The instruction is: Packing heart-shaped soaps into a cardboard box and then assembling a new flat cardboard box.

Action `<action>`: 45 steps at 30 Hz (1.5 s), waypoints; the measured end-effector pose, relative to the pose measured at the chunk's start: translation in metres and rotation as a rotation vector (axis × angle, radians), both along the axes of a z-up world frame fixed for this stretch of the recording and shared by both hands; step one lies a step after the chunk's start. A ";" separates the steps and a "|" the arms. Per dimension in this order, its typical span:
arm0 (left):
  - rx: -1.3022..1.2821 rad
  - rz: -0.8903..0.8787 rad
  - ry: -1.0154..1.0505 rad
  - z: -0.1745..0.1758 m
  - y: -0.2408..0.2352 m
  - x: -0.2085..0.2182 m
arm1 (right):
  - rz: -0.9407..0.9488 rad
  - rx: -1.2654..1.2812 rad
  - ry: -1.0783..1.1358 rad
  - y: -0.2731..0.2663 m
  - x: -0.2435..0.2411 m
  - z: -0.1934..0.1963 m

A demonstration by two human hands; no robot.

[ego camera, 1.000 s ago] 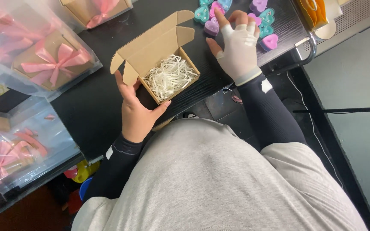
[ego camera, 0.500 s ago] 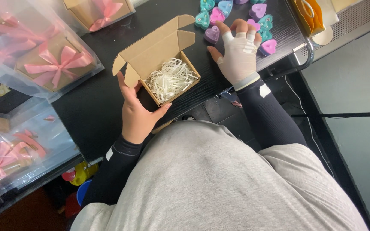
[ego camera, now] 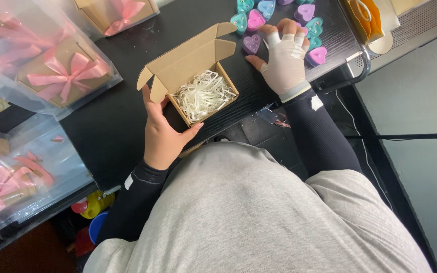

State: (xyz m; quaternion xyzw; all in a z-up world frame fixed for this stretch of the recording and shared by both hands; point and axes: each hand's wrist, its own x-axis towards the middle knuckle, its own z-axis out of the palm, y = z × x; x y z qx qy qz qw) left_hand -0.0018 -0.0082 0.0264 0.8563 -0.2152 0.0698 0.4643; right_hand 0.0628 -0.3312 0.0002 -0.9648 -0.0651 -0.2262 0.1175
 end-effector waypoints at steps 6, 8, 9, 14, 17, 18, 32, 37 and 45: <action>0.035 -0.004 -0.015 -0.009 0.003 0.001 | 0.028 -0.058 0.022 -0.001 0.004 -0.006; 0.031 -0.004 -0.023 -0.012 0.004 0.003 | 0.045 -0.032 0.057 0.001 -0.005 0.004; 0.028 -0.008 -0.029 -0.014 0.005 0.003 | 0.058 -0.005 0.095 0.002 -0.011 0.008; 0.059 -0.010 -0.041 -0.011 0.005 0.003 | 0.112 0.105 0.246 0.014 -0.040 0.042; 0.115 0.008 -0.028 -0.027 0.008 0.002 | 0.140 0.100 0.249 0.012 -0.046 0.043; 0.142 0.016 -0.029 -0.033 0.009 0.001 | 0.162 0.072 0.222 0.010 -0.048 0.041; 0.067 -0.033 -0.025 -0.033 0.009 0.003 | 0.338 0.393 0.544 0.007 -0.069 0.088; 0.117 -0.019 -0.093 -0.026 0.007 0.004 | 0.494 0.385 0.523 0.048 -0.069 0.101; 0.147 -0.022 -0.113 -0.040 0.009 0.007 | 0.584 0.081 0.305 0.100 -0.048 0.075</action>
